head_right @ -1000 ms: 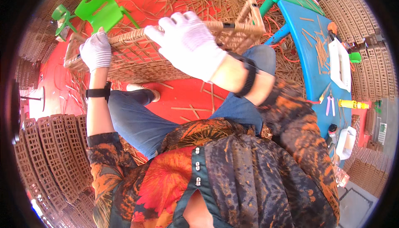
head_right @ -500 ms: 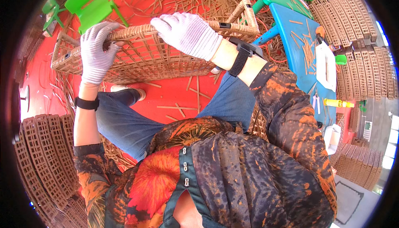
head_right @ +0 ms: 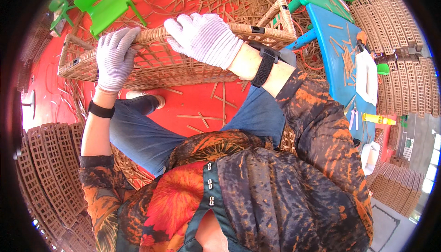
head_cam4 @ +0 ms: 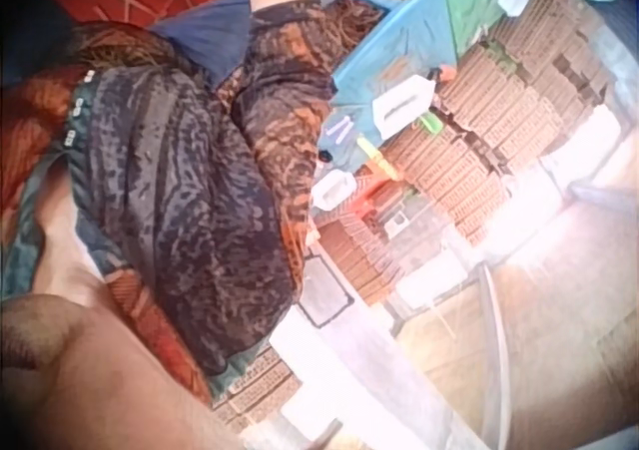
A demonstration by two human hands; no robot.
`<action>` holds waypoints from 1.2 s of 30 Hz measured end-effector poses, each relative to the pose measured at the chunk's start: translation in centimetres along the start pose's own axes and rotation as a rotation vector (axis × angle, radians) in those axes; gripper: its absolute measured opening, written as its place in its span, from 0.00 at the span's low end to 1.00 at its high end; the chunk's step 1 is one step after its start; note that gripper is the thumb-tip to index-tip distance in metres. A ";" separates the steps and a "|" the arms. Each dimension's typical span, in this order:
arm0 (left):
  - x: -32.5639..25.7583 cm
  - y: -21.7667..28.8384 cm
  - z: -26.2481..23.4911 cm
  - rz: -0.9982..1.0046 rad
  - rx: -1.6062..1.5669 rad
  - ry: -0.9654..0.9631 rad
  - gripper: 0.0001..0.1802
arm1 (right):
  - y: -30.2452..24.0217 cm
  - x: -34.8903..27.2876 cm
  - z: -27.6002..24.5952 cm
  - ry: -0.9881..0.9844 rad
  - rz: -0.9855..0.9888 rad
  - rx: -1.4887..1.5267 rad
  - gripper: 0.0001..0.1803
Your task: Weaving and finishing the edges of a wicker furniture frame using strips and a pneumatic staple gun.
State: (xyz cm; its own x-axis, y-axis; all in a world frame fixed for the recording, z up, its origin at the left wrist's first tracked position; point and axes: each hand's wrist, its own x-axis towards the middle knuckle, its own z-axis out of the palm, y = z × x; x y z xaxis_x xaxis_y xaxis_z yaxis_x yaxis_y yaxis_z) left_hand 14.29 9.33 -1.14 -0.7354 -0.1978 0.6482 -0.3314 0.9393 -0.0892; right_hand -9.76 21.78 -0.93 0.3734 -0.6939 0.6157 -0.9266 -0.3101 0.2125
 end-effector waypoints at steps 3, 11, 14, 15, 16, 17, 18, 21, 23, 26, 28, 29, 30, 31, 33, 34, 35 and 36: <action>-0.1 0.3 -0.3 0.006 0.010 -0.029 0.27 | -0.2 0.0 0.0 0.005 -0.015 0.000 0.14; 0.2 1.2 -0.8 -0.069 -0.043 -0.045 0.28 | -1.1 0.4 -1.3 -0.137 0.018 -0.012 0.19; 0.3 1.4 -0.6 -0.080 -0.044 -0.004 0.28 | -1.3 0.8 -1.6 -0.205 0.016 -0.079 0.19; 0.4 1.5 -0.4 -0.076 -0.049 0.015 0.28 | -1.2 0.9 -1.7 -0.225 0.009 -0.088 0.18; 0.1 1.6 -0.5 -0.060 -0.065 0.043 0.27 | -1.4 0.8 -1.7 -0.243 0.004 -0.101 0.18; 0.0 1.6 -0.5 -0.047 -0.079 0.068 0.27 | -1.4 0.8 -1.8 -0.262 0.006 -0.090 0.18; -0.1 1.6 -0.4 -0.034 -0.099 0.105 0.26 | -1.5 0.8 -1.9 -0.282 0.008 -0.078 0.17; -0.3 1.4 -0.2 -0.014 -0.133 0.100 0.25 | -1.4 0.9 -2.3 -0.312 0.009 -0.063 0.17; -0.3 1.2 -0.2 0.023 -0.158 0.109 0.24 | -1.3 1.2 -2.7 -0.317 0.000 -0.055 0.17; -0.1 1.4 -0.3 0.025 -0.167 0.099 0.23 | -1.3 1.6 -3.6 -0.351 -0.004 -0.038 0.19; 0.2 1.6 -0.5 -0.005 -0.159 0.084 0.23 | -1.1 1.7 -4.3 -0.420 -0.010 -0.023 0.20; 0.4 1.8 -0.7 -0.030 -0.156 0.068 0.22 | -0.8 1.8 -4.6 -0.441 -0.021 -0.003 0.21; 0.6 1.9 -1.0 -0.064 -0.159 0.042 0.22 | -0.4 1.9 -5.0 -0.473 -0.045 0.039 0.22; 0.8 1.9 -1.4 -0.130 -0.169 0.016 0.22 | 0.2 2.1 -5.5 -0.433 -0.098 0.092 0.23; 0.9 1.8 -2.4 -0.274 -0.200 -0.064 0.22 | 1.8 3.4 -6.8 -0.455 -0.140 0.287 0.18; 0.8 1.4 -3.2 -0.277 -0.172 -0.167 0.22 | 2.5 4.2 -7.3 -0.502 -0.145 0.346 0.15; 0.4 1.4 -3.8 -0.251 -0.166 -0.164 0.21 | 2.8 5.2 -8.0 -0.637 -0.106 0.462 0.17; -0.2 1.5 -4.6 -0.242 -0.163 -0.162 0.21 | 3.1 6.1 -9.2 -0.846 -0.040 0.535 0.19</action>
State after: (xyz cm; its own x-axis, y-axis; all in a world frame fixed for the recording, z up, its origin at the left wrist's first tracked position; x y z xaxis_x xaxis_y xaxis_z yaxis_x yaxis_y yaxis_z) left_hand 16.66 12.08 2.06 -0.7354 -0.4507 0.5060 -0.4186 0.8894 0.1838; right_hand -10.82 22.57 10.45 0.5047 -0.8462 -0.1708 -0.8489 -0.4507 -0.2760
